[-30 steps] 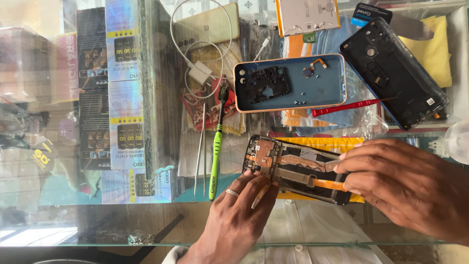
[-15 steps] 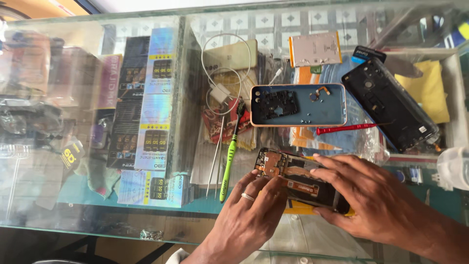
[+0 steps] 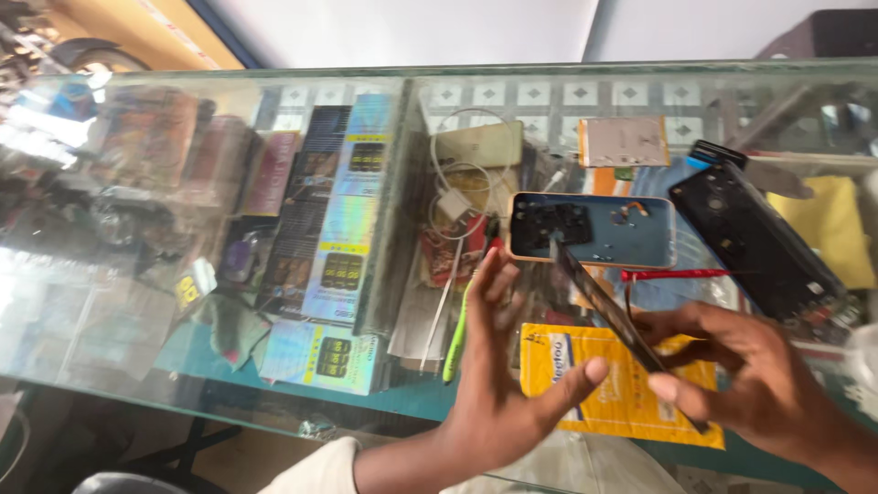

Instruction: The person disassembles a smartphone by removing the back cover and battery, then uses tweezers to detach the motherboard and other internal components. The person places the removed parts on the workbench and continues to separate the remaining internal pieces.

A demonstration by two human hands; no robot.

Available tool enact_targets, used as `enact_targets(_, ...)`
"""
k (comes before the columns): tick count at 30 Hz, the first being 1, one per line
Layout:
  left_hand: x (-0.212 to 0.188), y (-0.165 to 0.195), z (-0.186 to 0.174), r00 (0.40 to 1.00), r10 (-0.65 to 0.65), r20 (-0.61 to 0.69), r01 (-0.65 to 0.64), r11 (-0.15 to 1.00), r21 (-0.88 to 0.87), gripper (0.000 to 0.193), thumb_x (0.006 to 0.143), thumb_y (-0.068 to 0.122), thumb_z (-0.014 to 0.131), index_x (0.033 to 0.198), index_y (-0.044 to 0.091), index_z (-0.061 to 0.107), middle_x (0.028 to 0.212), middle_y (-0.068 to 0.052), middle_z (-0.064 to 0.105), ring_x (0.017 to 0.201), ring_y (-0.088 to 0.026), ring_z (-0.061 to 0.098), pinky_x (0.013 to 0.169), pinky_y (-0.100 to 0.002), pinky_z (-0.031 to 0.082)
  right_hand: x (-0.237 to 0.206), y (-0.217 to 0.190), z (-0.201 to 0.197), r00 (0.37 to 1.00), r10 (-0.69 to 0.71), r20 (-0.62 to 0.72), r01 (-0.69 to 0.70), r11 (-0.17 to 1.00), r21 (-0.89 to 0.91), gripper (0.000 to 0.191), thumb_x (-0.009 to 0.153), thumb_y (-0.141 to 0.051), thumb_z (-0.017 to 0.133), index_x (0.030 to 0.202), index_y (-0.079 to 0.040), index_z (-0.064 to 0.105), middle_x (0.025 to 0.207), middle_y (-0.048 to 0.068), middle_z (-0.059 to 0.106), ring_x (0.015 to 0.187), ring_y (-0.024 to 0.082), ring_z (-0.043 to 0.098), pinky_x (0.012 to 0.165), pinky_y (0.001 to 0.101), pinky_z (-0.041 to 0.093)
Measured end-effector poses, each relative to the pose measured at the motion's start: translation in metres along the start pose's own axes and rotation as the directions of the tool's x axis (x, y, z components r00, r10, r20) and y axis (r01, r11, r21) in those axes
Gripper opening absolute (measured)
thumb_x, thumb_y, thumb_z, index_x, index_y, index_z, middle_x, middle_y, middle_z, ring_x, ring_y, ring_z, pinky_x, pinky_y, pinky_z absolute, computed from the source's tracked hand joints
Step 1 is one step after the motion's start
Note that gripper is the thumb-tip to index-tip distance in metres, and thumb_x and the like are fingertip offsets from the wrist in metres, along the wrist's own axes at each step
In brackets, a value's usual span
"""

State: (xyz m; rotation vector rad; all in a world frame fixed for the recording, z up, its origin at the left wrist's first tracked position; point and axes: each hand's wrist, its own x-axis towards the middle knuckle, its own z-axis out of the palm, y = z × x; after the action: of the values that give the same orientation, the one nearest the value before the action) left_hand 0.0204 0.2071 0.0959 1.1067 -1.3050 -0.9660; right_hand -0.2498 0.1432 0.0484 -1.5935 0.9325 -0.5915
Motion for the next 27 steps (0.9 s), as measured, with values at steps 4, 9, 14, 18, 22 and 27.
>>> enact_targets(4, 0.016, -0.012, 0.029, 0.832, -0.422, 0.36, 0.542, 0.755, -0.368, 0.114, 0.083, 0.024, 0.081, 0.165, 0.018, 0.001, 0.155, -0.018, 0.04, 0.144, -0.029, 0.045, 0.113, -0.047, 0.046, 0.007, -0.001, 0.006, 0.991, 0.134, 0.001, -0.131, 0.969, 0.212, 0.051, 0.082, -0.031, 0.082, 0.12, -0.001, 0.066, 0.11, 0.014, 0.075, 0.098, 0.021, 0.076, 0.084, 0.0377, 0.063)
enact_targets(9, 0.035, -0.028, 0.041, 0.786, -0.388, 0.481, 0.605, 0.642, -0.471, 0.103, 0.086, 0.021, 0.079, 0.164, 0.013, 0.011, 0.152, -0.02, 0.045, 0.14, -0.031, 0.051, 0.112, -0.048, 0.048, 0.013, -0.017, -0.013, 0.984, 0.147, 0.103, -0.152, 0.987, 0.045, 0.04, 0.087, -0.033, 0.073, 0.115, -0.004, 0.072, 0.112, 0.008, 0.074, 0.101, 0.017, 0.077, 0.087, 0.0324, 0.063)
enact_targets(14, 0.041, -0.045, 0.043, 0.718, -0.315, 0.62, 0.683, 0.489, -0.543, 0.093, 0.092, 0.019, 0.08, 0.163, 0.002, 0.023, 0.152, -0.023, 0.051, 0.139, -0.033, 0.054, 0.117, -0.046, 0.047, 0.018, -0.029, -0.039, 0.988, -0.147, 0.036, 0.146, 0.868, -0.475, 0.032, 0.093, -0.034, 0.08, 0.117, -0.015, 0.072, 0.122, 0.0, 0.08, 0.11, 0.012, 0.08, 0.093, 0.0287, 0.063)
enact_targets(18, 0.043, -0.05, 0.046, 0.608, -0.302, 0.735, 0.778, 0.413, -0.474, 0.099, 0.09, 0.019, 0.083, 0.165, 0.001, 0.021, 0.15, -0.022, 0.051, 0.138, -0.032, 0.056, 0.116, -0.048, 0.049, 0.021, -0.031, -0.051, 0.858, -0.511, -0.039, 0.409, 0.728, -0.55, 0.078, 0.076, -0.035, 0.088, 0.139, -0.012, 0.049, 0.149, 0.016, 0.047, 0.132, 0.033, 0.059, 0.105, 0.0434, 0.051)
enact_targets(22, 0.043, -0.053, 0.051, 0.501, -0.268, 0.823, 0.833, 0.408, -0.375, 0.111, 0.088, 0.019, 0.084, 0.171, 0.007, 0.011, 0.151, -0.02, 0.048, 0.135, -0.029, 0.056, 0.112, -0.045, 0.051, 0.026, -0.029, -0.053, 0.903, -0.418, 0.101, 0.413, 0.778, -0.473, 0.105, 0.067, -0.042, 0.095, 0.153, -0.018, 0.04, 0.168, 0.027, 0.021, 0.144, 0.043, 0.046, 0.108, 0.0513, 0.047)
enact_targets(27, 0.04, -0.061, 0.051, 0.459, -0.268, 0.847, 0.852, 0.403, -0.335, 0.116, 0.09, 0.017, 0.085, 0.175, 0.008, 0.006, 0.152, -0.019, 0.046, 0.13, -0.028, 0.059, 0.106, -0.042, 0.054, 0.03, -0.028, -0.051, 0.899, -0.373, 0.228, 0.436, 0.799, -0.414, 0.097, 0.066, -0.038, 0.096, 0.149, -0.023, 0.046, 0.165, 0.025, 0.028, 0.14, 0.044, 0.05, 0.103, 0.0498, 0.051)
